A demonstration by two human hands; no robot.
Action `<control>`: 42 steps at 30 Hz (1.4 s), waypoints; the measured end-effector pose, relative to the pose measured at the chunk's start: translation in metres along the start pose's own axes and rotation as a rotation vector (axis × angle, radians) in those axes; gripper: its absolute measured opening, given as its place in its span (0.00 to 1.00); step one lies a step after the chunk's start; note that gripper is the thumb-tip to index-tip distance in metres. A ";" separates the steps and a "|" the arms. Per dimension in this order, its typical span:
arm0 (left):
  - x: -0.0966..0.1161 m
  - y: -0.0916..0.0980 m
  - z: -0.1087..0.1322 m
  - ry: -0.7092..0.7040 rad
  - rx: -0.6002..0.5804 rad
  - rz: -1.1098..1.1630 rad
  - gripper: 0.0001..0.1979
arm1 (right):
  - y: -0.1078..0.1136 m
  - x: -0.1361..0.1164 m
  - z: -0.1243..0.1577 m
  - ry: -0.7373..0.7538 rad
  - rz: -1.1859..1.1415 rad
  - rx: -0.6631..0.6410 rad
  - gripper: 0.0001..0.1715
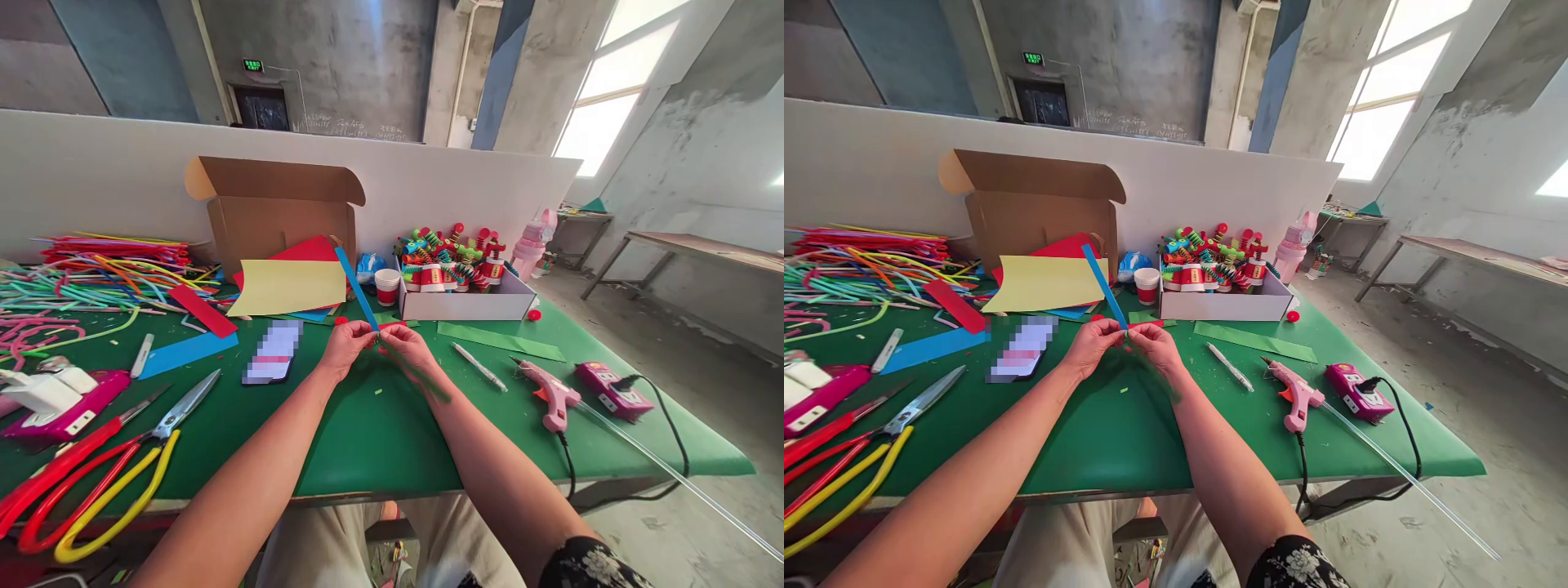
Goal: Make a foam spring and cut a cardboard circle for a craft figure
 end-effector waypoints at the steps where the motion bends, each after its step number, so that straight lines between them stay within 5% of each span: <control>1: -0.001 0.002 0.000 0.008 0.012 -0.003 0.20 | 0.000 -0.001 0.000 0.007 0.008 0.003 0.22; 11: -0.004 0.005 -0.001 0.066 -0.031 -0.075 0.20 | 0.008 -0.008 0.001 0.068 0.079 0.111 0.21; 18: -0.007 0.003 0.001 0.036 0.030 0.051 0.22 | 0.004 -0.009 0.002 0.072 0.110 0.087 0.19; 25: -0.005 -0.013 0.007 0.062 -0.070 0.114 0.19 | 0.008 -0.010 0.000 0.100 -0.012 0.094 0.18; 42: -0.004 -0.002 0.003 0.009 0.009 0.001 0.16 | 0.007 0.003 -0.003 -0.012 -0.070 0.047 0.22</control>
Point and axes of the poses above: each hand's wrist, its own z-axis away from the middle knuckle, its own y-axis out of the back of the hand, x = y × z, the point moved 10 cm from there along -z, towards the middle knuckle, and after that the axes turned 13 degrees about -y, right-handed, at the moved point
